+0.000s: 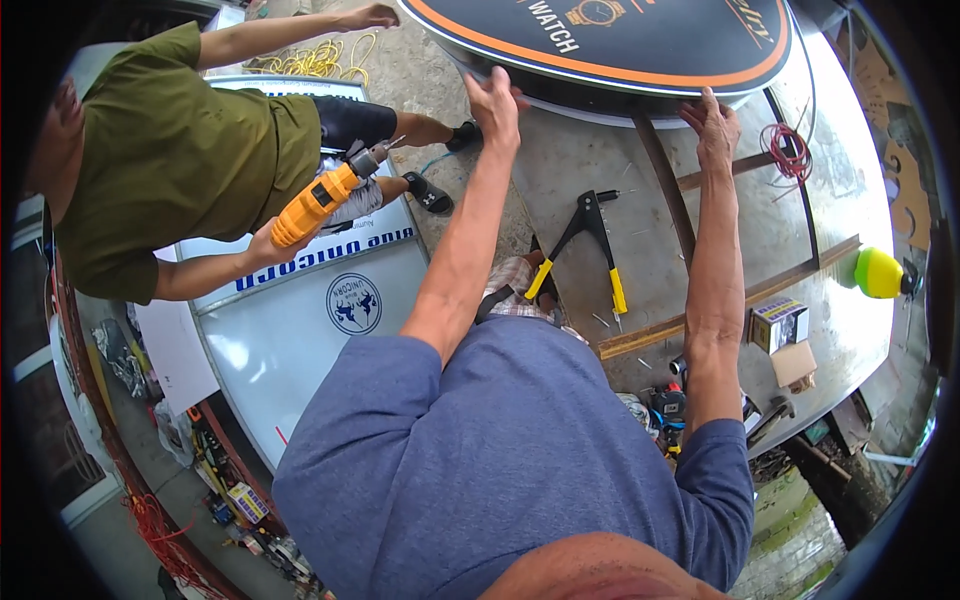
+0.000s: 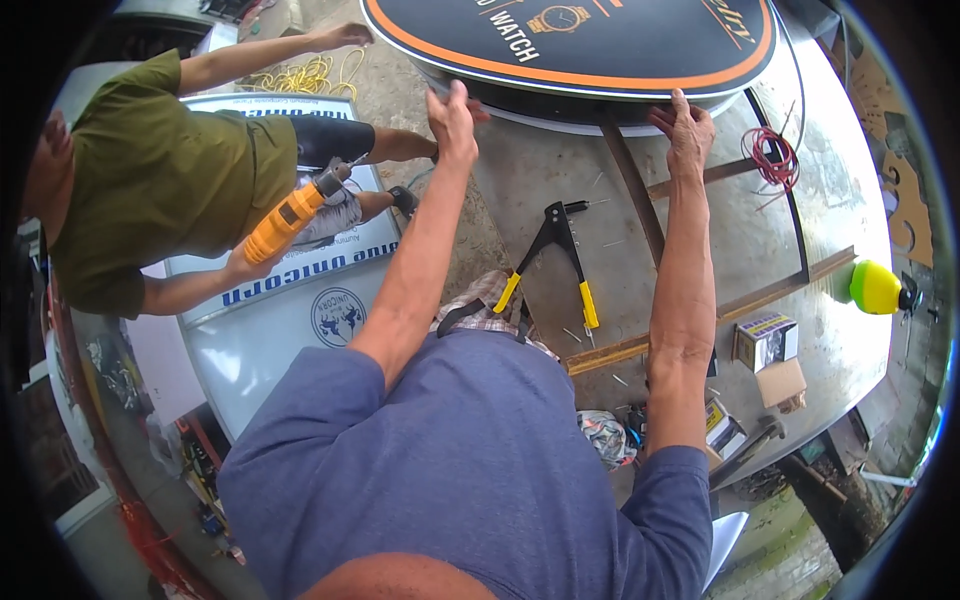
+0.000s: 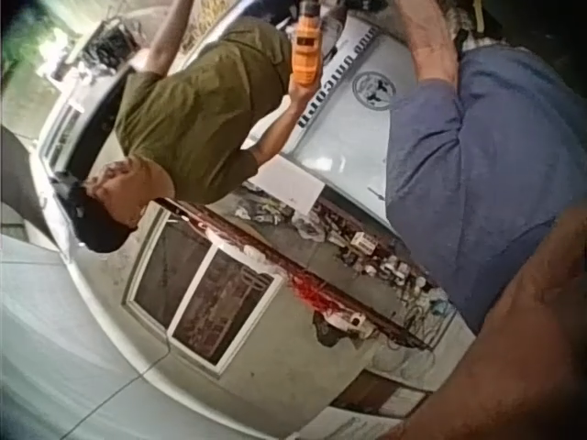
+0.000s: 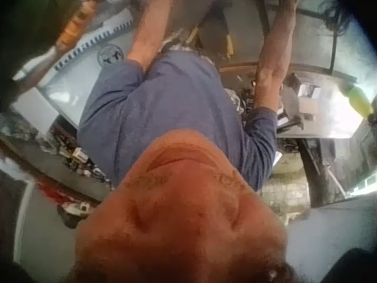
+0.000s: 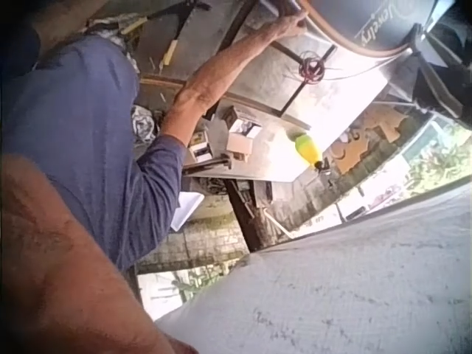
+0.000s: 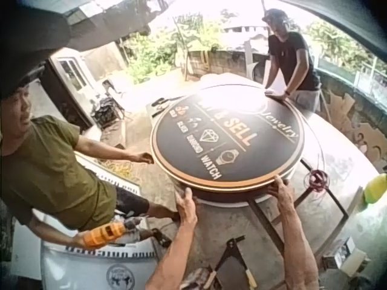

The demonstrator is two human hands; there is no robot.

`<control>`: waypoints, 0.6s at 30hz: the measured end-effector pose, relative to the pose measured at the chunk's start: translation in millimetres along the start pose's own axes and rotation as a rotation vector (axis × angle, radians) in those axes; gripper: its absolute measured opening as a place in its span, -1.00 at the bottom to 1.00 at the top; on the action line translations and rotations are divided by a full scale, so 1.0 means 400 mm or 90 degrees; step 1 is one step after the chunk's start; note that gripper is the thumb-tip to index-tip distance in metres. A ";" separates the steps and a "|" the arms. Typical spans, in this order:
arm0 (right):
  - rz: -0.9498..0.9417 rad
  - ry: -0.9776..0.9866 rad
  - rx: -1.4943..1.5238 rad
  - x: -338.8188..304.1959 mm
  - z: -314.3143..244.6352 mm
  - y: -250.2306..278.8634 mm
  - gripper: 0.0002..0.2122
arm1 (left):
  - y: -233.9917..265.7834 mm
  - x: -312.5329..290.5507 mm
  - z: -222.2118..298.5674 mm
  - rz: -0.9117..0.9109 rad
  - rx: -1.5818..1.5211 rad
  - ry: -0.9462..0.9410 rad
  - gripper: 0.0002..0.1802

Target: Assembling a circular business sign onto a frame using a hand riveter and electric drill.

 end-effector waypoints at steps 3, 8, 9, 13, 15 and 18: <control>-0.003 -0.007 -0.024 0.003 -0.007 0.002 -0.49 | -0.018 0.173 0.002 0.181 0.121 -0.092 -0.43; -0.026 -0.047 -0.007 0.008 -0.014 0.009 -0.60 | 0.016 0.279 -0.016 0.296 0.267 -0.178 -0.24; -0.052 -0.049 0.012 0.009 -0.019 0.007 -0.62 | 0.025 0.284 -0.008 0.295 0.247 -0.191 -0.24; -0.069 -0.092 -0.021 0.037 -0.019 0.032 -0.69 | 0.035 0.338 0.011 0.303 0.226 -0.182 -0.33; -0.070 -0.119 -0.019 0.048 -0.019 0.041 -0.67 | 0.047 0.376 0.032 0.296 0.251 -0.176 -0.39; -0.101 -0.137 -0.003 0.054 -0.020 0.050 -0.62 | 0.043 0.408 0.042 0.316 0.254 -0.130 -0.42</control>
Point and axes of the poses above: each hand's wrist, its own x-axis towards the middle knuckle, its own y-axis out of the back of the hand, z = x × y, the point moved 1 cm from there along x, towards the middle knuckle, and after that the axes turned 4 degrees about y, right-handed, at the moved point
